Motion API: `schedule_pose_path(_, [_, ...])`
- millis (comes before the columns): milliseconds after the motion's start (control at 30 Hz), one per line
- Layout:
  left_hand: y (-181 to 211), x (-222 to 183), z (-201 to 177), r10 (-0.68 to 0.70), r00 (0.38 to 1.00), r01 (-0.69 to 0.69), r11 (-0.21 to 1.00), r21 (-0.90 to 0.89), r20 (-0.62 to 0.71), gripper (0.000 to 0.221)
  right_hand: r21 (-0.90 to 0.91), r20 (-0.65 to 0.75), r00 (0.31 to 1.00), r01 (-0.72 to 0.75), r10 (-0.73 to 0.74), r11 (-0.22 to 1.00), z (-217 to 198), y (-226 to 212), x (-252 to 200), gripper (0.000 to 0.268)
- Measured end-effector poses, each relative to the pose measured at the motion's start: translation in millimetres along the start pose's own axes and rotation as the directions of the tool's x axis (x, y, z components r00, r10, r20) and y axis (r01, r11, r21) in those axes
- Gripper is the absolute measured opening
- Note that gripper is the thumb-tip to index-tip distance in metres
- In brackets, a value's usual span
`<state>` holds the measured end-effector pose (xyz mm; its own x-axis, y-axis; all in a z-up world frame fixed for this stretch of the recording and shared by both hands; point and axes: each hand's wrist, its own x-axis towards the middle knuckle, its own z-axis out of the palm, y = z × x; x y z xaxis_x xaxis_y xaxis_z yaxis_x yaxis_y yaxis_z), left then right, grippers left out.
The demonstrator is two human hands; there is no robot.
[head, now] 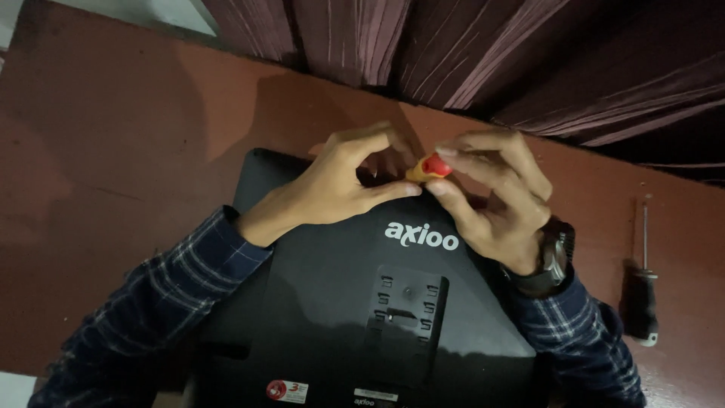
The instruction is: Tightening screws on the back panel of an all-in-one computer using a manual screwdriver
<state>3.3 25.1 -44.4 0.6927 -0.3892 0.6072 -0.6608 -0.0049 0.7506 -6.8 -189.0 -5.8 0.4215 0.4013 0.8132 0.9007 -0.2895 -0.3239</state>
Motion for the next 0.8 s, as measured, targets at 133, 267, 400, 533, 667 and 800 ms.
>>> schedule_pose_path(133, [2, 0, -2, 0.012, 1.0, -0.012, 1.0, -0.006, 0.027, 0.018, 0.047, -0.004, 0.999, -0.039, 0.039, 0.998, 2, -8, 2, 0.019])
schedule_pose_path(267, [-5, -3, -2, 0.028, 0.999, -0.027, 0.999, -0.019, 0.041, 0.014, 0.028, -0.023, 0.997, -0.069, 0.07, 0.997, 3, -7, 1, 0.025])
schedule_pose_path(400, [4, -1, -7, -0.037, 0.993, 0.035, 0.999, 0.014, 0.116, 0.018, -0.022, 0.052, 0.998, -0.022, 0.024, 1.0, -5, -5, 0, 0.024])
schedule_pose_path(533, [10, 2, -8, -0.151, 0.978, 0.145, 0.988, 0.049, 0.142, 0.021, 0.01, 0.133, 0.989, -0.074, 0.072, 0.997, -8, -12, 0, 0.015])
schedule_pose_path(667, [7, 1, -8, -0.153, 0.979, 0.15, 0.988, 0.03, 0.138, 0.022, -0.01, 0.154, 0.986, -0.065, 0.066, 0.998, -8, -5, -4, 0.019])
schedule_pose_path(800, [7, 0, -9, -0.115, 0.981, 0.108, 0.993, 0.053, 0.154, 0.017, -0.019, 0.113, 0.993, -0.041, 0.043, 0.999, -6, -4, -4, 0.024])
